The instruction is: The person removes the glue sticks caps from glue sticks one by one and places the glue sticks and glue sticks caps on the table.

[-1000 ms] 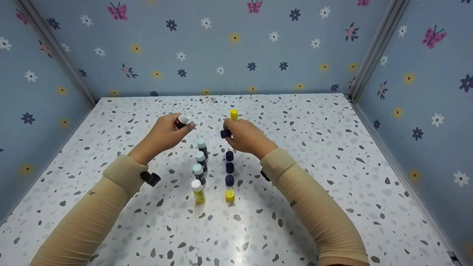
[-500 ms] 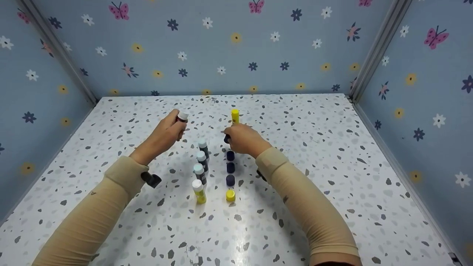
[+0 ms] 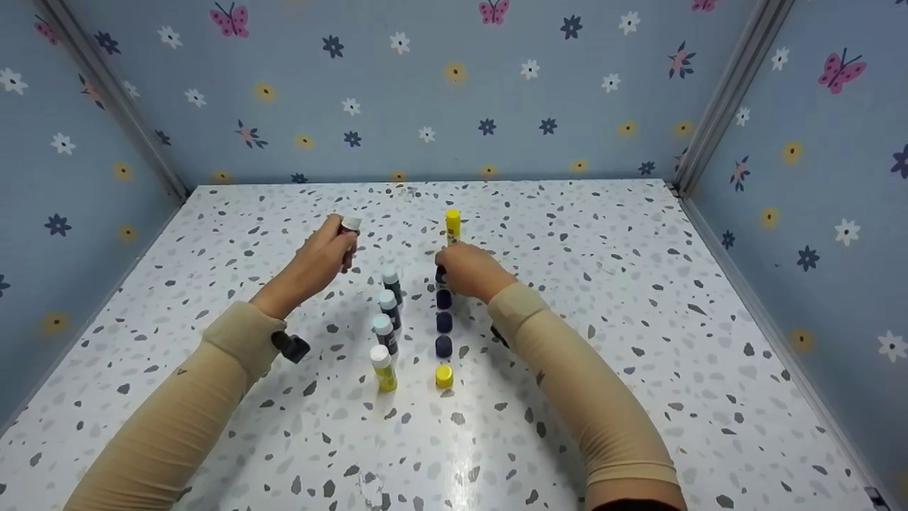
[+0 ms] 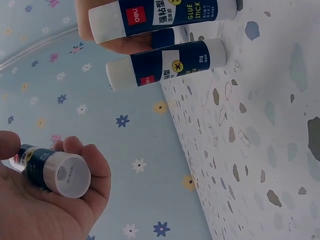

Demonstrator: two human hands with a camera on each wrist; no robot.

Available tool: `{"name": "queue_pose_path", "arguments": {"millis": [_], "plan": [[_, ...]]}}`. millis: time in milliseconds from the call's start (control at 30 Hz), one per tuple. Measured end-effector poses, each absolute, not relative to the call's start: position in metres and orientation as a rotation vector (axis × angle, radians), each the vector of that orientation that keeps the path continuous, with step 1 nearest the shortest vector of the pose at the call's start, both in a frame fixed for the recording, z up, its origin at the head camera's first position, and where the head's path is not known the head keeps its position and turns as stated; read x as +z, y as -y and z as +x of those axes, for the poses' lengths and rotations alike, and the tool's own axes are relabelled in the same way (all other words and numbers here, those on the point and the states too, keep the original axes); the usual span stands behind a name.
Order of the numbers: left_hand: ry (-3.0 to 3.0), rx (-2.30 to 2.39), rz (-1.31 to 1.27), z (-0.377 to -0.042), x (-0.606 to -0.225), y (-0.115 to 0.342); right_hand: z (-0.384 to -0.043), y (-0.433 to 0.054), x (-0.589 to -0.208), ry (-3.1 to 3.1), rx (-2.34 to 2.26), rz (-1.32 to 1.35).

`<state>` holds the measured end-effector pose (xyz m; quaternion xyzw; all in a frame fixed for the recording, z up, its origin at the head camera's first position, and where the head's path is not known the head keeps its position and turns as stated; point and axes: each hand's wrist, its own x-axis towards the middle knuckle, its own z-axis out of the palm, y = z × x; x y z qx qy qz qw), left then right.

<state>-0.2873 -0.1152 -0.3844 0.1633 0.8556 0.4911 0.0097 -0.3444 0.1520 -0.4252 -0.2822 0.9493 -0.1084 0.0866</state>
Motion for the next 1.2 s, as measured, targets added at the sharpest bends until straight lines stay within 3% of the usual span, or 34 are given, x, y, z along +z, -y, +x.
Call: {"name": "queue_pose_path", "arguments": {"millis": [500,1200], "plan": [[-2.684,1.529,0.510,-0.294,-0.390,0.117,-0.348,-0.150,-0.433,-2.796,-0.268,-0.805],[-2.654,1.606,0.422,-0.333,-0.407,0.115,-0.348,-0.146,-0.429,-2.777,-0.277,-0.675]]}}
